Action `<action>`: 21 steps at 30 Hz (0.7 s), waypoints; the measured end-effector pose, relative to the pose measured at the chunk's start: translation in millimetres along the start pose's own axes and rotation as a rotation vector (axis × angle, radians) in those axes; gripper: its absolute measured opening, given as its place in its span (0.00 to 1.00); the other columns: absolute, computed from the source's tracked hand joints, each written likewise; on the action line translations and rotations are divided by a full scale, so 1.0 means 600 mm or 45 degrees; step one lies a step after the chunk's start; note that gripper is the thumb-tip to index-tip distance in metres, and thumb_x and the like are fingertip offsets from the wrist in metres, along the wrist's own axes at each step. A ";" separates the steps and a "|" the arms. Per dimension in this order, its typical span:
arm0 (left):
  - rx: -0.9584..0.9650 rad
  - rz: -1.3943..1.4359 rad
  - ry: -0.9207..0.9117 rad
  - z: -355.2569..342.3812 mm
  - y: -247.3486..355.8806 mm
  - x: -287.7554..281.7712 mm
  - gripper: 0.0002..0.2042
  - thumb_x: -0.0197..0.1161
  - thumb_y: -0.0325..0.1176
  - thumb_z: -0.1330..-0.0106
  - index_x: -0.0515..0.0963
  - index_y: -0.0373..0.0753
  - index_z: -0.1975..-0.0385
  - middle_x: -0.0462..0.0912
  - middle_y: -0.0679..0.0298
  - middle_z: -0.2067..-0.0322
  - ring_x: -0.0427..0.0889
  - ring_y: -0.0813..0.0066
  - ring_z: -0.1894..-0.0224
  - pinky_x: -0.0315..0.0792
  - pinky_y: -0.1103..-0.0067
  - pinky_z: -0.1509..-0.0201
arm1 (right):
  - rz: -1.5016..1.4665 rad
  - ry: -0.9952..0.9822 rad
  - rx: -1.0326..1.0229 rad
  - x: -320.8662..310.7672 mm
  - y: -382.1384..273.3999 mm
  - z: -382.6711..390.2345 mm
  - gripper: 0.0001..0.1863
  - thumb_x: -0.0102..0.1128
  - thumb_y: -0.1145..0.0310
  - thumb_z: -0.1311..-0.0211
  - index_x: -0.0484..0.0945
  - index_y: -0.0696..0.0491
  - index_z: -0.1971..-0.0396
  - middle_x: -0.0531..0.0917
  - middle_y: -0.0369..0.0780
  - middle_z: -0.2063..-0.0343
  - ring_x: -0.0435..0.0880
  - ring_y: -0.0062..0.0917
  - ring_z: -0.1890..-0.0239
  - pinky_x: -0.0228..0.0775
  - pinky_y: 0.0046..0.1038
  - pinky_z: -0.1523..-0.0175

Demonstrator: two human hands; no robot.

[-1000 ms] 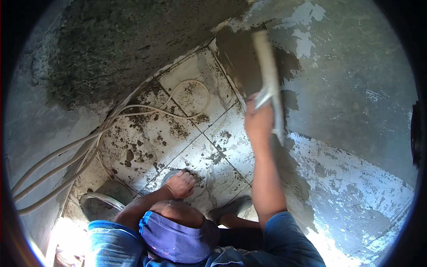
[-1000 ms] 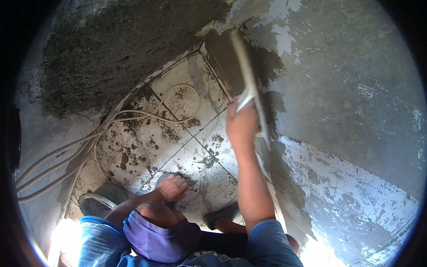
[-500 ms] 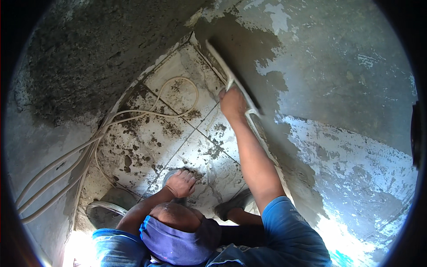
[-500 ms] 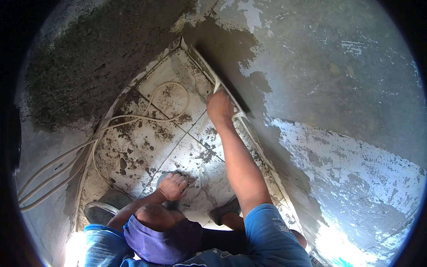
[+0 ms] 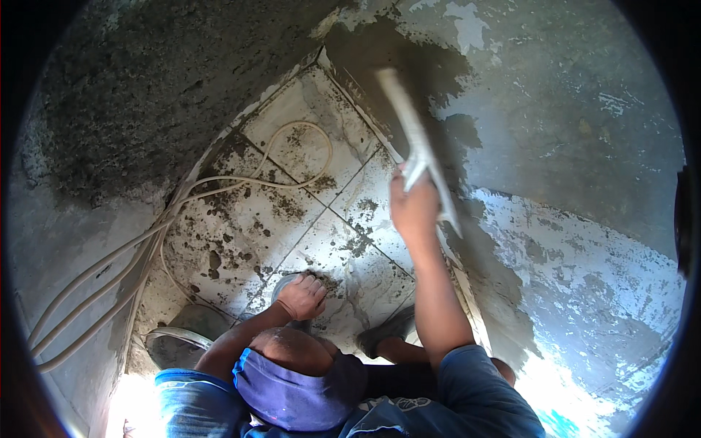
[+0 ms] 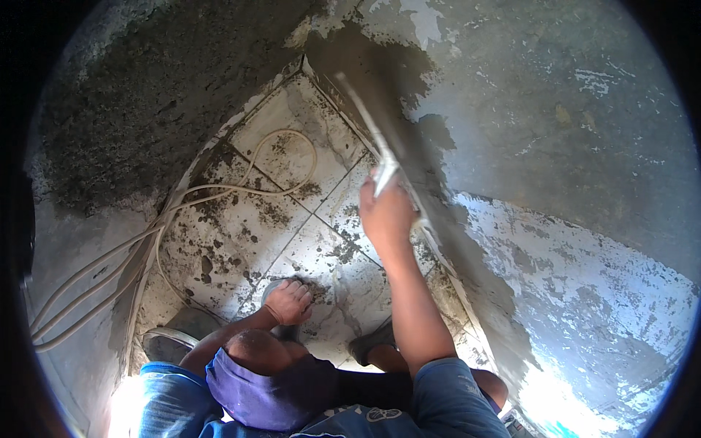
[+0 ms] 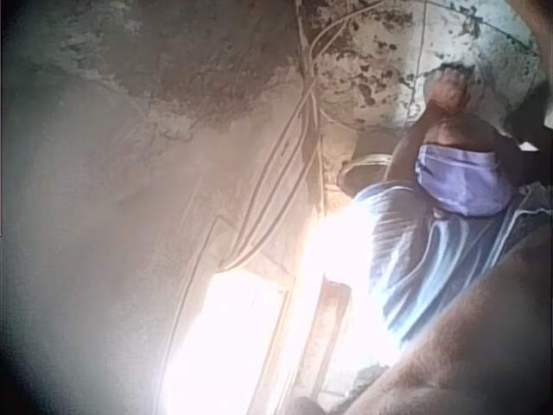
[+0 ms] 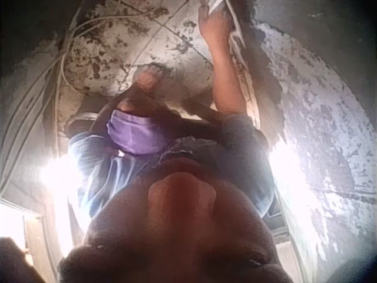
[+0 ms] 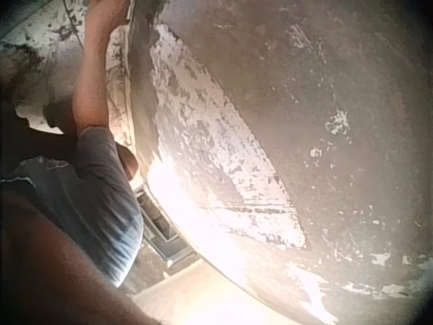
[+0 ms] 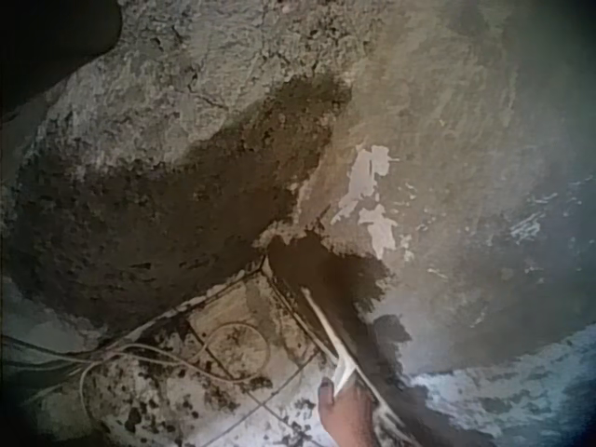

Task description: The person scoops mortar from a bucket onto a plastering board using a trowel, applies the mortar to the wall, and smooths the surface with a float.

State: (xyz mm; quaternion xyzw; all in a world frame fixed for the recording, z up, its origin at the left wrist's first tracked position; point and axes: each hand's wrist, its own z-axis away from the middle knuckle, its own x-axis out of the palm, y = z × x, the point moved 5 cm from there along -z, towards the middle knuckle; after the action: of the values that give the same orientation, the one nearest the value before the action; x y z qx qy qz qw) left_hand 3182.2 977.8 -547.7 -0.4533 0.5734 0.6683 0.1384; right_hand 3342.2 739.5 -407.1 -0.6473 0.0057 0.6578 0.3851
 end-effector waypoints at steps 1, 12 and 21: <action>-0.003 0.005 -0.018 0.003 0.001 0.000 0.11 0.63 0.43 0.48 0.74 0.44 0.74 0.73 0.66 0.73 0.74 0.68 0.65 0.66 0.72 0.57 | 0.107 -0.107 0.043 0.036 0.008 -0.007 0.14 0.53 0.71 0.36 0.70 0.63 0.53 0.82 0.50 0.68 0.85 0.36 0.67 0.76 0.36 0.60; 0.003 -0.004 0.010 0.001 0.003 -0.002 0.11 0.63 0.42 0.50 0.76 0.42 0.73 0.76 0.65 0.71 0.75 0.67 0.64 0.67 0.71 0.57 | 0.453 -0.291 0.128 0.172 0.106 -0.083 0.22 0.50 0.58 0.36 0.70 0.63 0.52 0.82 0.55 0.64 0.82 0.47 0.58 0.74 0.45 0.52; 0.010 -0.017 0.031 -0.010 0.010 -0.008 0.11 0.63 0.42 0.48 0.76 0.42 0.74 0.76 0.65 0.72 0.75 0.67 0.64 0.67 0.71 0.56 | 0.382 -0.098 0.229 0.043 0.071 -0.059 0.22 0.51 0.60 0.35 0.69 0.64 0.50 0.84 0.50 0.70 0.85 0.41 0.68 0.77 0.41 0.59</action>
State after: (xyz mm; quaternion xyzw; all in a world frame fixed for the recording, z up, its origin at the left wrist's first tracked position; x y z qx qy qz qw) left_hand 3183.5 972.3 -539.5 -0.4648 0.5746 0.6594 0.1378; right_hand 3353.5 704.3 -455.8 -0.5765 0.1464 0.7289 0.3391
